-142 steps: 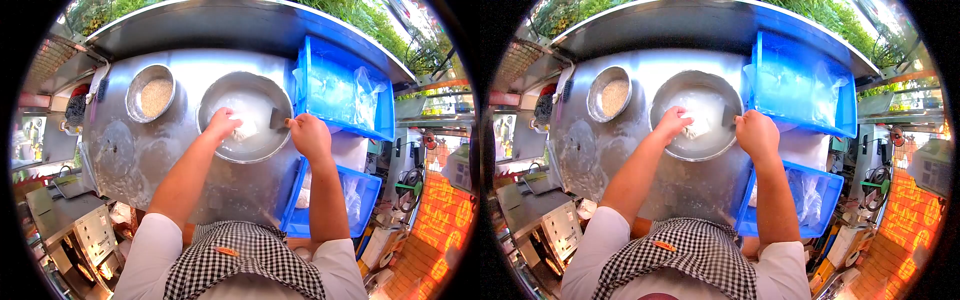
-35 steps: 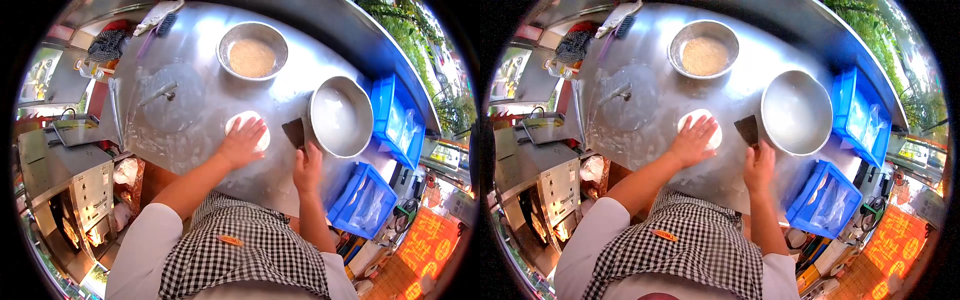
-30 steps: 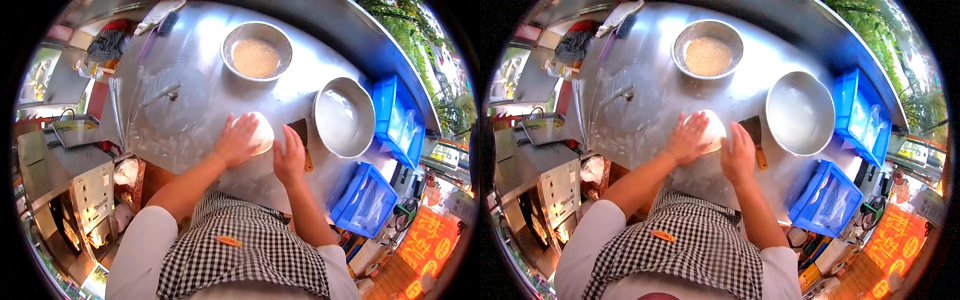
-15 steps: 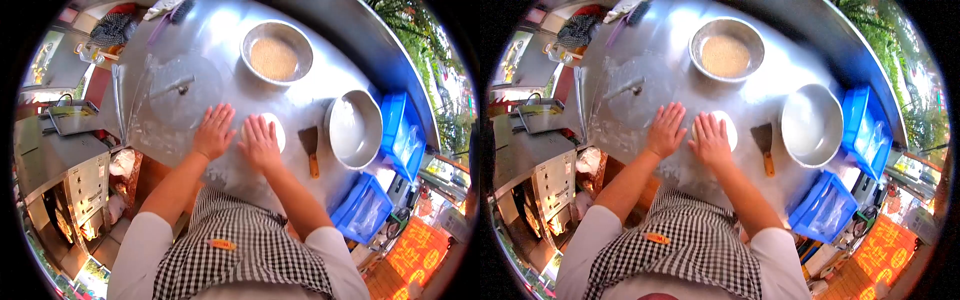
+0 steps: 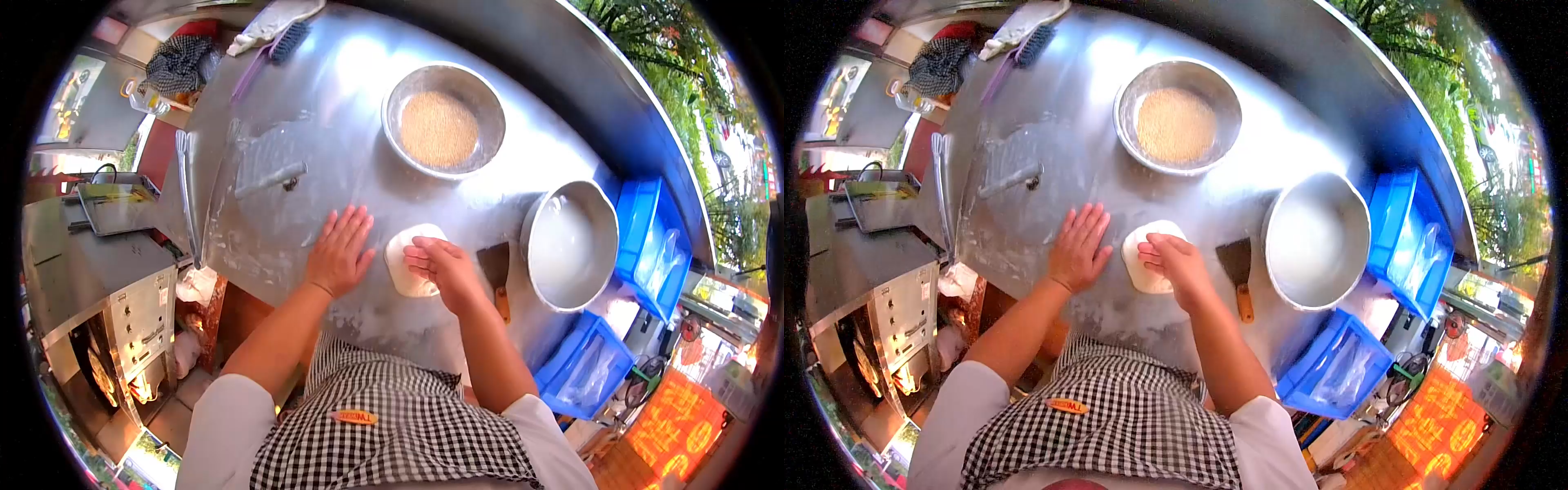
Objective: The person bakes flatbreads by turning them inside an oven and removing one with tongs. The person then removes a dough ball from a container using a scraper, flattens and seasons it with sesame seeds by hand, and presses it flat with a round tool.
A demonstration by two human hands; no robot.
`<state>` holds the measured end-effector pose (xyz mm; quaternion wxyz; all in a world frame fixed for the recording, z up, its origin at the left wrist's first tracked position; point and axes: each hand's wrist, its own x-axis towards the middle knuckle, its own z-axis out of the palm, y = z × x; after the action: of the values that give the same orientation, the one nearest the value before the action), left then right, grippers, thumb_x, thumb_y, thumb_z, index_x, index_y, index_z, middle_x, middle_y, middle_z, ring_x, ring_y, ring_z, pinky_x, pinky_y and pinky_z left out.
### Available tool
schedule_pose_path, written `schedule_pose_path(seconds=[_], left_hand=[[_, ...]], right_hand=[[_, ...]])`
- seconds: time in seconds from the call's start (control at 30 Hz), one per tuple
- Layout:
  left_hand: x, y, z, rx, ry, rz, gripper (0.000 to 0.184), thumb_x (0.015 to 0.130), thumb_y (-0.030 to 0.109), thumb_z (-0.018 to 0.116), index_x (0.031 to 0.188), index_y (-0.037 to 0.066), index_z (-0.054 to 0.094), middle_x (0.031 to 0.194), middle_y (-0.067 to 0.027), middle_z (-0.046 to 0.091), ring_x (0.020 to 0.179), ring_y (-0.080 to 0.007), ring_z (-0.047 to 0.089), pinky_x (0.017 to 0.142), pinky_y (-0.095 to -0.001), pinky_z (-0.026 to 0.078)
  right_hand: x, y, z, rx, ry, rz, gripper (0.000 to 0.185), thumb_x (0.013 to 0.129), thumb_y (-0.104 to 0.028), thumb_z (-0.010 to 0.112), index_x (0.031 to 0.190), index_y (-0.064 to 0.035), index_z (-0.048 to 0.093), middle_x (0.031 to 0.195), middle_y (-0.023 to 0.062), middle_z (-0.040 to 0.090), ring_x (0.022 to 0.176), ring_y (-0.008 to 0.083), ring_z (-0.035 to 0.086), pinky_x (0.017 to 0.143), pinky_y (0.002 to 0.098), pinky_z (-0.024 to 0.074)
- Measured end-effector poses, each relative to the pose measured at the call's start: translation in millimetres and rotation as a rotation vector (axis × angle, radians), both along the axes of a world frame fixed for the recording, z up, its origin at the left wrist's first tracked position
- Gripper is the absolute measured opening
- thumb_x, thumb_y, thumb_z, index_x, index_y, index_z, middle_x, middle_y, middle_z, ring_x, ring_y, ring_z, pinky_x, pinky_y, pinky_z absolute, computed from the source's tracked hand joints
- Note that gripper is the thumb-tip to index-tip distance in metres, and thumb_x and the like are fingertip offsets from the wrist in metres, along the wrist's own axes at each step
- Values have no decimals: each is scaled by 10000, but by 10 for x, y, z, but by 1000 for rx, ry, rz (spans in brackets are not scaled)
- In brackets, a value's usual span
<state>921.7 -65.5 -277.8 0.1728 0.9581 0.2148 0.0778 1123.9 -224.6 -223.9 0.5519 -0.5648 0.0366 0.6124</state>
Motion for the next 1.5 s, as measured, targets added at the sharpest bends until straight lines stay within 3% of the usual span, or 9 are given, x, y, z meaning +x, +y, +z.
schedule_pose_path(seconds=[0.1,0.17,0.37,0.5,0.73,0.97,1.23,1.43,1.5], left_hand=[[-48,-27,-22,-8,36,6,614,1023,341,611,1555,49,522,1667,-132,463,1566,-307,394,1310,-512,243],[-34,-4,-39,-4,46,-3,612,1022,342,611,1554,51,523,1666,-128,466,1566,-303,395,1311,-510,242],[-32,-7,-26,36,24,8,597,1026,338,606,1547,53,535,1652,-125,487,1558,-291,411,1307,-500,262],[-39,-16,5,-28,-15,27,584,1019,313,615,1535,49,543,1639,-144,497,1539,-321,435,1294,-520,277],[-27,-2,-38,-39,-36,41,578,1016,308,616,1530,52,547,1630,-142,507,1532,-327,443,1291,-522,285],[-19,-33,-37,-42,-34,48,584,1018,311,617,1540,59,540,1637,-135,500,1539,-317,434,1297,-520,274],[-34,-38,-61,15,-45,23,582,1023,313,618,1546,70,537,1648,-130,486,1547,-317,422,1300,-511,270],[-21,-64,-51,46,-64,30,578,1020,323,623,1534,70,550,1633,-121,506,1543,-298,431,1304,-510,267],[-34,-101,-64,45,-63,17,573,1021,319,621,1532,68,550,1630,-124,508,1542,-300,432,1303,-513,267]], right_hand=[[593,477,437,363,-50,-64,461,1085,-269,605,1389,77,609,1274,224,728,1161,302,725,1054,441,568],[900,917,493,373,-94,-128,434,1100,-266,567,1354,83,615,1294,237,710,1165,319,716,1066,436,565],[1348,1976,-223,74,-11,-70,397,1135,-291,482,1287,62,582,1246,221,706,1142,343,714,1020,464,603],[1453,2089,-209,-37,-22,-18,377,1143,-269,461,1265,64,589,1228,227,707,1093,336,726,985,478,619],[1225,1226,350,358,77,44,402,1133,-280,481,1253,69,640,1143,219,755,1024,327,756,974,459,614],[95,109,0,-55,102,140,393,1077,-248,573,1242,94,671,1143,227,755,1039,335,757,957,451,617],[200,-175,-148,-45,-197,-304,475,1102,-260,552,1396,113,566,1309,244,701,1160,325,728,985,403,609],[45,-163,13,261,227,-225,535,1140,-333,501,1449,104,512,1444,265,614,1317,348,640,1110,458,546],[-30,-120,-208,142,189,-265,537,1146,-336,480,1451,105,511,1434,260,621,1335,355,627,1147,464,517]])
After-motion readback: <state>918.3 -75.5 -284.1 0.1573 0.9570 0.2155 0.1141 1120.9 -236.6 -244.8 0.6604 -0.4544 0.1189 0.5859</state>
